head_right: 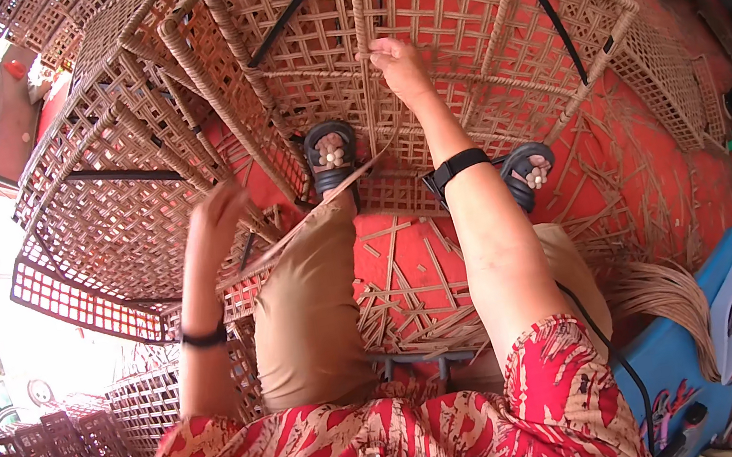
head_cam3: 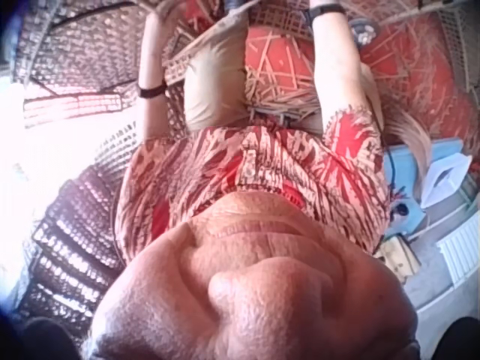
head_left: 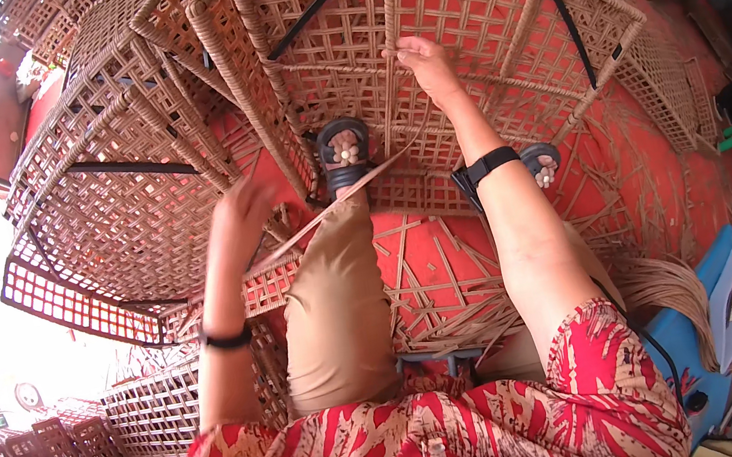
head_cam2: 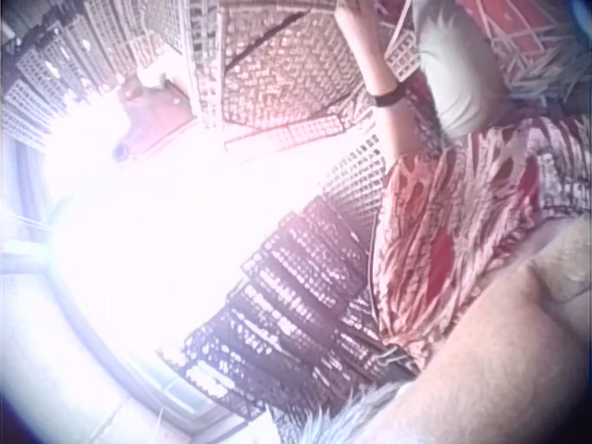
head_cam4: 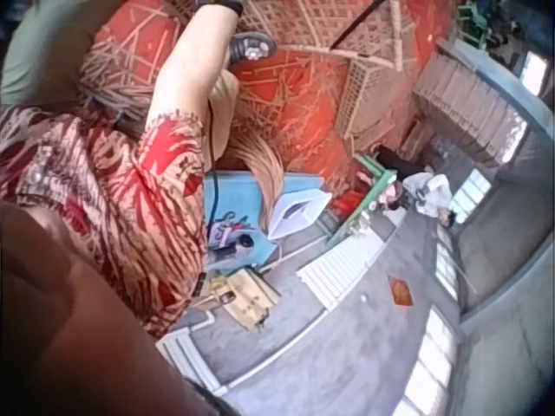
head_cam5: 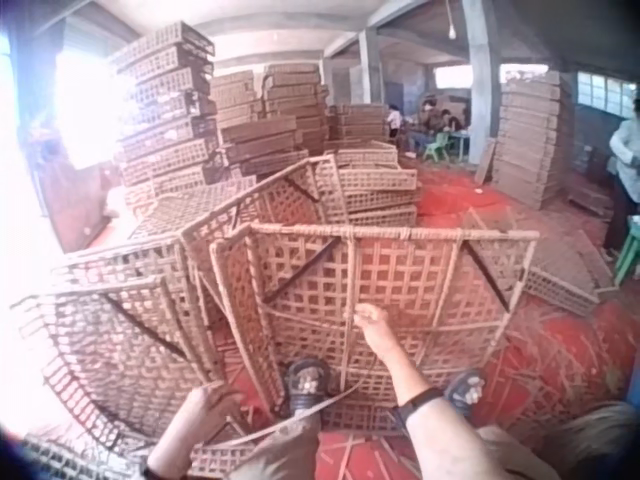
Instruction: The recorder is weaving rattan strips onto a furniture frame.
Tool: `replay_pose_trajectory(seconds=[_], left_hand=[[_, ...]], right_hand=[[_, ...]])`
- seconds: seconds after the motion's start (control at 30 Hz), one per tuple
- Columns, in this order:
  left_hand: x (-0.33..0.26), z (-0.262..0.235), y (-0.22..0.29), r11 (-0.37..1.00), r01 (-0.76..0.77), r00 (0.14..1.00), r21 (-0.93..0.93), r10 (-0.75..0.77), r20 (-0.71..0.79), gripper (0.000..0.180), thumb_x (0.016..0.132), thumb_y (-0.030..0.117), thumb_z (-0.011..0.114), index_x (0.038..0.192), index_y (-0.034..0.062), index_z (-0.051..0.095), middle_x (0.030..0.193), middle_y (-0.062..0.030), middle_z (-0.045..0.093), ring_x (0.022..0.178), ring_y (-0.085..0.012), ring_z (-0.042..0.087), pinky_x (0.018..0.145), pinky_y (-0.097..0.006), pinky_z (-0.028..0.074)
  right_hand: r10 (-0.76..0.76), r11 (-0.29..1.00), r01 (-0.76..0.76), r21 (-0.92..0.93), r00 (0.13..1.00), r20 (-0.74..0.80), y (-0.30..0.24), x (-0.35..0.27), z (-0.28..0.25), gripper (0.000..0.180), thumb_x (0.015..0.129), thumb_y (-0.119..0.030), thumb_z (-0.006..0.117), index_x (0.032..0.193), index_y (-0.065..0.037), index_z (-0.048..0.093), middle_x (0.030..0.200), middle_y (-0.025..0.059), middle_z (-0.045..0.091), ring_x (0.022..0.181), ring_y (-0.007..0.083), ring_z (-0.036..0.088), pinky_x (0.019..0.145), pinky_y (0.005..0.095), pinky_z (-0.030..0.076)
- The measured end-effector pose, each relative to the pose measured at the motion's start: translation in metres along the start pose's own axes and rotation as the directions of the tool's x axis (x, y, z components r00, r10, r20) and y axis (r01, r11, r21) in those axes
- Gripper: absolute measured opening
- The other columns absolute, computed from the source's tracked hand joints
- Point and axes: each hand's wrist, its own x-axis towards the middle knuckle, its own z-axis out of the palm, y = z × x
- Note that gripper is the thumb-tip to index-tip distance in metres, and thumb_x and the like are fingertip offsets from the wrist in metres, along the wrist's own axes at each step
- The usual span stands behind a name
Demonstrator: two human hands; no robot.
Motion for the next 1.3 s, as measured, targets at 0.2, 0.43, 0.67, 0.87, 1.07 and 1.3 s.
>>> replay_pose_trajectory(seconds=[0.2,0.43,0.67,0.87,1.07,1.3], left_hand=[[0.176,0.117,0.08,0.842,-0.225,0.974,-0.49,0.202,-0.101,0.029,0.089,0.019,0.063,0.111,0.0003,0.063,0.102,-0.0145,0.067,0.097,-0.0179,0.062,0.086,-0.032,0.048],[0.212,0.15,0.097,0.929,-0.122,0.991,-0.349,0.13,0.002,0.027,0.081,0.024,0.069,0.096,0.0019,0.067,0.077,-0.0161,0.066,0.074,-0.026,0.065,0.069,-0.036,0.049],[0.206,0.147,0.1,0.956,-0.151,0.989,-0.25,0.144,-0.046,0.028,0.079,0.03,0.068,0.091,0.005,0.066,0.082,-0.0173,0.067,0.082,-0.035,0.064,0.072,-0.043,0.049],[0.206,0.151,0.094,0.942,-0.125,0.991,-0.31,0.104,-0.085,0.031,0.079,0.029,0.068,0.098,0.0047,0.066,0.081,-0.0174,0.066,0.082,-0.0332,0.065,0.073,-0.042,0.05],[0.198,0.155,0.08,0.963,-0.153,0.982,-0.224,0.123,-0.141,0.035,0.081,0.032,0.067,0.105,0.0066,0.065,0.112,-0.0208,0.056,0.094,-0.0397,0.061,0.079,-0.044,0.049],[0.155,0.119,0.062,0.92,-0.392,0.917,0.023,0.393,-0.074,0.029,0.077,0.032,0.069,0.091,0.0063,0.065,0.102,-0.0153,0.053,0.1,-0.0347,0.054,0.085,-0.042,0.046]], right_hand=[[0.068,0.979,-0.064,-0.193,0.998,0.017,-0.014,0.0,-0.006,0.027,0.089,-0.001,0.054,0.116,0.005,0.058,0.107,0.0101,0.065,0.091,0.0174,0.064,0.079,0.0284,0.051],[-0.083,0.888,0.028,-0.459,0.991,-0.101,-0.022,-0.001,0.003,0.018,0.089,-0.006,0.056,0.102,-0.001,0.067,0.099,0.0098,0.067,0.084,0.0218,0.066,0.071,0.0358,0.052],[-0.425,0.38,0.119,-0.917,0.903,-0.059,-0.048,-0.027,0.029,0.02,0.083,-0.007,0.055,0.095,-0.005,0.07,0.091,0.0185,0.066,0.082,0.0373,0.064,0.074,0.0459,0.05],[-0.179,0.675,0.021,-0.738,0.974,-0.136,-0.036,-0.016,0.038,0.038,0.08,-0.002,0.052,0.117,0.0,0.059,0.096,0.0236,0.067,0.089,0.0317,0.066,0.077,0.0415,0.051],[-0.086,0.988,0.072,-0.138,0.991,-0.102,-0.008,-0.003,0.026,0.039,0.081,0.003,0.052,0.119,0.004,0.056,0.095,0.0207,0.068,0.088,0.0276,0.066,0.078,0.0344,0.05],[-0.084,0.638,-0.06,-0.768,0.986,-0.147,-0.054,-0.022,0.045,0.042,0.077,-0.036,0.071,0.089,0.003,0.059,0.081,0.0195,0.067,0.083,0.0377,0.066,0.074,0.0444,0.051]])
